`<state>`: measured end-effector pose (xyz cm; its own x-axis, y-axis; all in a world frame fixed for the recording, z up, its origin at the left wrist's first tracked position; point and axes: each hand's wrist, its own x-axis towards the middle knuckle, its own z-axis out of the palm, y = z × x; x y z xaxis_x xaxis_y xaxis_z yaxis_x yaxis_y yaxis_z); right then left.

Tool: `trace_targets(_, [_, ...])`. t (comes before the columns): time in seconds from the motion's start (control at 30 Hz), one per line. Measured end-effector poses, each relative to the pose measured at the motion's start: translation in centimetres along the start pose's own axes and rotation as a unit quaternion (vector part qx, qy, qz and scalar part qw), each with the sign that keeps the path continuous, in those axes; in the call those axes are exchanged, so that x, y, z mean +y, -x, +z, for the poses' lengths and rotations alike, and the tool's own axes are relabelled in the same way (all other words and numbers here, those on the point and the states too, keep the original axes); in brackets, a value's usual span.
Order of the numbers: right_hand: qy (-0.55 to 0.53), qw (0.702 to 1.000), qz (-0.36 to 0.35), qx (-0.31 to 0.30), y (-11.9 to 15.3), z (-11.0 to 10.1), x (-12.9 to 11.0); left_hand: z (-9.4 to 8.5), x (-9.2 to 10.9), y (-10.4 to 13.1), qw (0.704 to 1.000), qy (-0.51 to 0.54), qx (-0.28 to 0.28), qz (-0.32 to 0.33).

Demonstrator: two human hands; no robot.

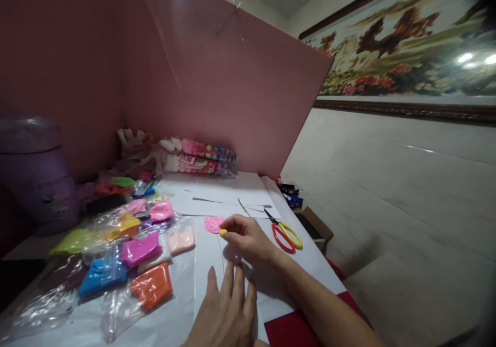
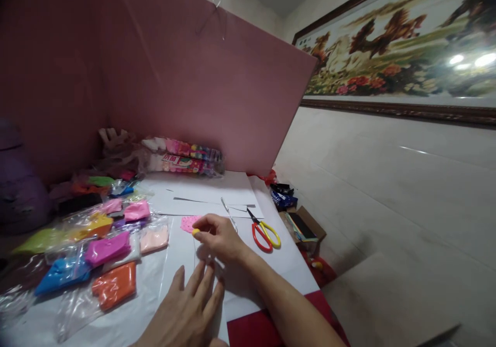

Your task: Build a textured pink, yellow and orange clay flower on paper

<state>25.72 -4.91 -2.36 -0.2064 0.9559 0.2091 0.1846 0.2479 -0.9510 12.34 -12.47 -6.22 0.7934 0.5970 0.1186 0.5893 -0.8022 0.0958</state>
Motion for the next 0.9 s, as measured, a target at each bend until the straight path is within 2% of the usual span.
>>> trace_targets(0.07, [-0.017,1.000,0.022,0.000,0.8,-0.2,0.9,0.4,-0.2,-0.1,1.000,-0.009,0.013,0.007])
trace_targets(0.2, [-0.011,0.997,0.052,-0.048,1.4,-0.5,1.5,1.3,0.0,-0.1,0.998,-0.038,0.054,0.005])
trace_targets(0.4, [0.090,0.994,0.001,-0.065,1.2,-1.0,0.8,2.7,1.3,0.3,0.983,-0.097,0.149,-0.037])
trace_targets(0.53, [0.103,0.991,0.006,-0.082,1.3,-1.1,0.6,2.6,1.2,0.5,0.981,-0.134,0.137,-0.008])
trace_targets(0.67, [0.077,0.991,0.050,-0.094,1.4,-1.1,0.7,2.1,1.0,0.4,0.982,-0.141,0.121,0.020])
trace_targets(0.8, [0.066,0.991,0.058,-0.105,1.5,-1.2,0.8,1.8,1.3,0.3,0.984,-0.129,0.124,-0.013])
trace_targets(0.9, [0.081,0.989,0.045,-0.115,1.4,-1.2,0.7,1.8,1.4,0.4,0.980,-0.112,0.161,-0.025])
